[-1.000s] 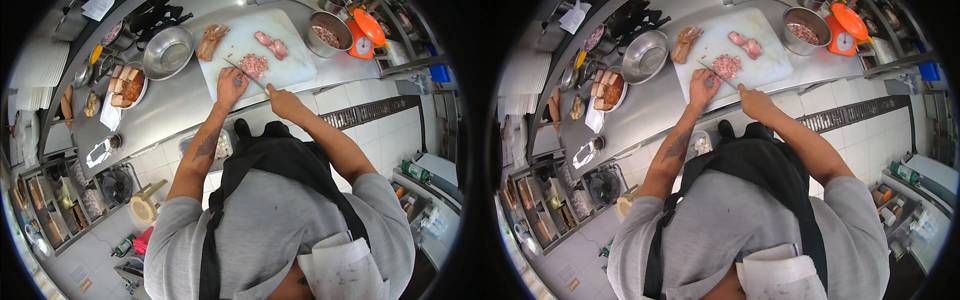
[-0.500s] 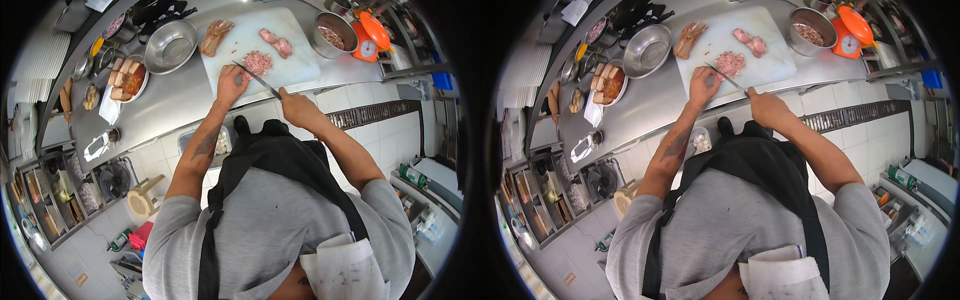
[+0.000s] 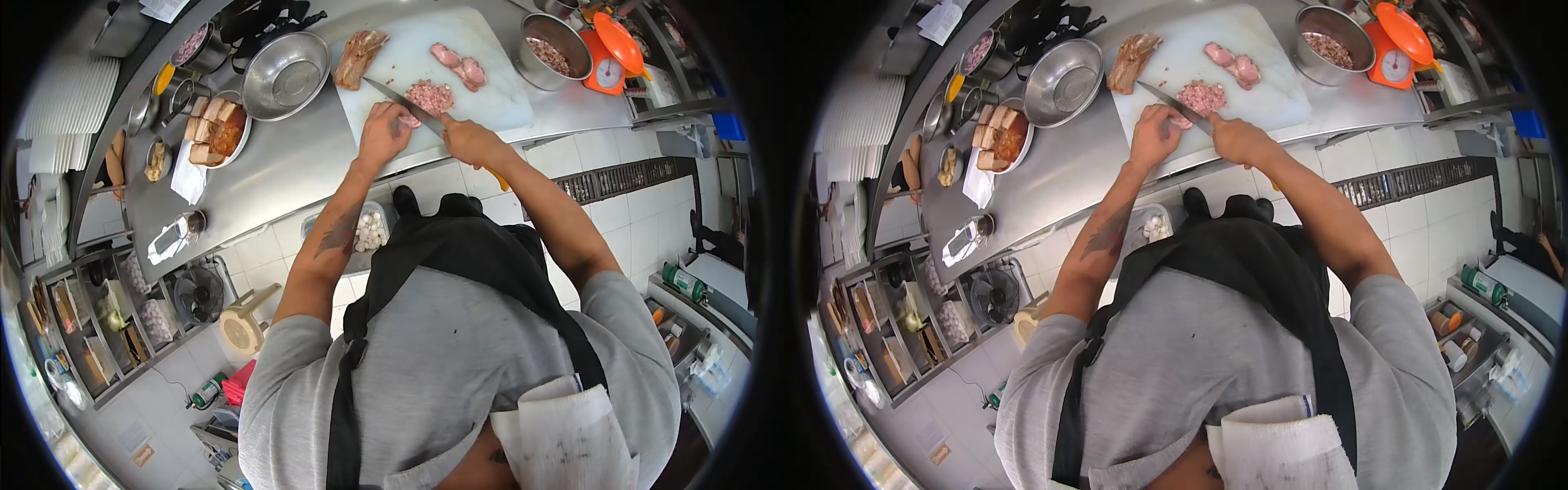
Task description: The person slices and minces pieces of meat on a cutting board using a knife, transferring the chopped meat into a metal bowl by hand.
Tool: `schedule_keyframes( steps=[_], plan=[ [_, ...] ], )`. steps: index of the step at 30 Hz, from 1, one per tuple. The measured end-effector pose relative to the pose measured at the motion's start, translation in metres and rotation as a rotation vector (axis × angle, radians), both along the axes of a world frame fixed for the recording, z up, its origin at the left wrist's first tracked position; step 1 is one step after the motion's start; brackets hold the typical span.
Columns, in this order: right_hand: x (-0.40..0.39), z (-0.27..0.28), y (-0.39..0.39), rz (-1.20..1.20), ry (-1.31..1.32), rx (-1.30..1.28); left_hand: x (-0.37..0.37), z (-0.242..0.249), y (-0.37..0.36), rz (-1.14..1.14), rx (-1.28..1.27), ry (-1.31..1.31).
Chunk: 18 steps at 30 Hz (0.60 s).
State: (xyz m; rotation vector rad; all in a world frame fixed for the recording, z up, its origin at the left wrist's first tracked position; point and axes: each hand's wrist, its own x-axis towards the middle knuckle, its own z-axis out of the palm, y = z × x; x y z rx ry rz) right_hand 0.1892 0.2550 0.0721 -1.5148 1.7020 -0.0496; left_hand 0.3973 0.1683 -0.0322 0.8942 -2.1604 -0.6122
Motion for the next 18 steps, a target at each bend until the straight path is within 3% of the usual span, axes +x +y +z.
schedule_keyframes(
  steps=[5, 7, 11, 18],
  plan=[
    [-0.011, 0.023, 0.025, 0.005, 0.056, 0.019, 0.004, 0.004, 0.000, -0.084, -0.100, -0.034],
    [-0.018, 0.004, 0.039, 0.140, 0.210, -0.190, -0.004, -0.002, 0.000, -0.003, -0.087, -0.017],
    [-0.023, 0.024, 0.066, 0.161, 0.223, -0.144, -0.009, -0.003, 0.004, 0.040, -0.075, -0.040],
    [-0.006, -0.047, 0.043, 0.077, 0.189, -0.274, -0.010, -0.005, 0.003, 0.017, -0.089, 0.006]
  ],
)
